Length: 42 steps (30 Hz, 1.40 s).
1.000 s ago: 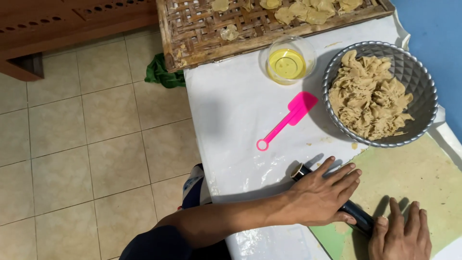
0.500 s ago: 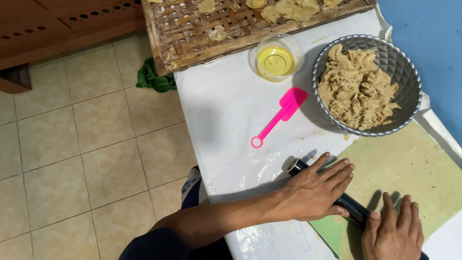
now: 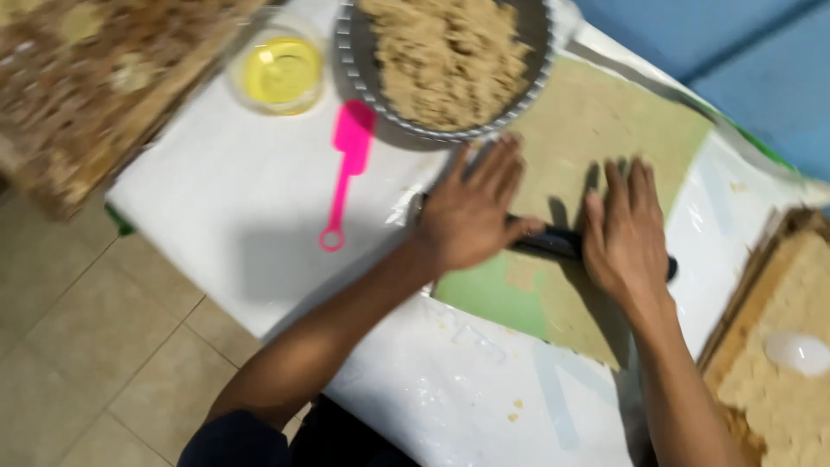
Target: Rolling out dough with a pin and using a round cutter to shape it into small circular pieces.
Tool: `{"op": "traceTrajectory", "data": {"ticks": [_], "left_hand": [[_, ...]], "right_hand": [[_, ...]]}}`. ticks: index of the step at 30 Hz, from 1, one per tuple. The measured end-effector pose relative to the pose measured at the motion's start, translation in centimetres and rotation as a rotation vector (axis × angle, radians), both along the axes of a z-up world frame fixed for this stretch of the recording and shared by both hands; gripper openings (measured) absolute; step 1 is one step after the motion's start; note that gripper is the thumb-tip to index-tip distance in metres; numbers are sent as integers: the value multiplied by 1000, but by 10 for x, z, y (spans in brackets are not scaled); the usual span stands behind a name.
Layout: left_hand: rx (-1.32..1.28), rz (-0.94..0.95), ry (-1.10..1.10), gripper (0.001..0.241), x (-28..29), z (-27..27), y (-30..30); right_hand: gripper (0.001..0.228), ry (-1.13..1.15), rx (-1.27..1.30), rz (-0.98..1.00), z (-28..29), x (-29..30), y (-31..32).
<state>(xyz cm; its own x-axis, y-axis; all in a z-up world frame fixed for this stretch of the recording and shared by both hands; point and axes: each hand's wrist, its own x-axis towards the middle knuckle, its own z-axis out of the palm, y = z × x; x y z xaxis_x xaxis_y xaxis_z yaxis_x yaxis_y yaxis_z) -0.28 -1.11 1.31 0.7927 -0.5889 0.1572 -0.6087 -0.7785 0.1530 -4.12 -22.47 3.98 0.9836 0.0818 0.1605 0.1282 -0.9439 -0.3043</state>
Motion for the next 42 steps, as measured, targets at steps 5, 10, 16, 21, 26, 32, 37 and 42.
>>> {"op": "traceTrajectory", "data": {"ticks": [5,10,16,21,26,32,37,42], "left_hand": [[-197,-67,-135,80,23,-15,-5],[-277,-98,-234,78,-17,-12,5],[-234,-122,-185,74,-78,-15,20],[-269,-129,-150,80,-40,-8,8],[-128,-96,52,79,37,-15,-17],[-112,-70,99,74,47,-14,-22],[-284,-122,-177,64,-20,6,-2],[-241,-125,-26,66,-80,1,16]], "right_hand": [[65,62,5,-138,-7,17,-10],[71,46,-118,-105,-20,-23,3],[73,-97,-161,-66,-39,-87,13],[63,-54,-173,-62,-33,-54,2],[75,99,-22,-175,-10,17,-11],[86,75,22,-204,-9,33,-13],[77,30,-81,-122,-8,-27,8],[70,-54,-42,-51,-19,-87,21]]}}
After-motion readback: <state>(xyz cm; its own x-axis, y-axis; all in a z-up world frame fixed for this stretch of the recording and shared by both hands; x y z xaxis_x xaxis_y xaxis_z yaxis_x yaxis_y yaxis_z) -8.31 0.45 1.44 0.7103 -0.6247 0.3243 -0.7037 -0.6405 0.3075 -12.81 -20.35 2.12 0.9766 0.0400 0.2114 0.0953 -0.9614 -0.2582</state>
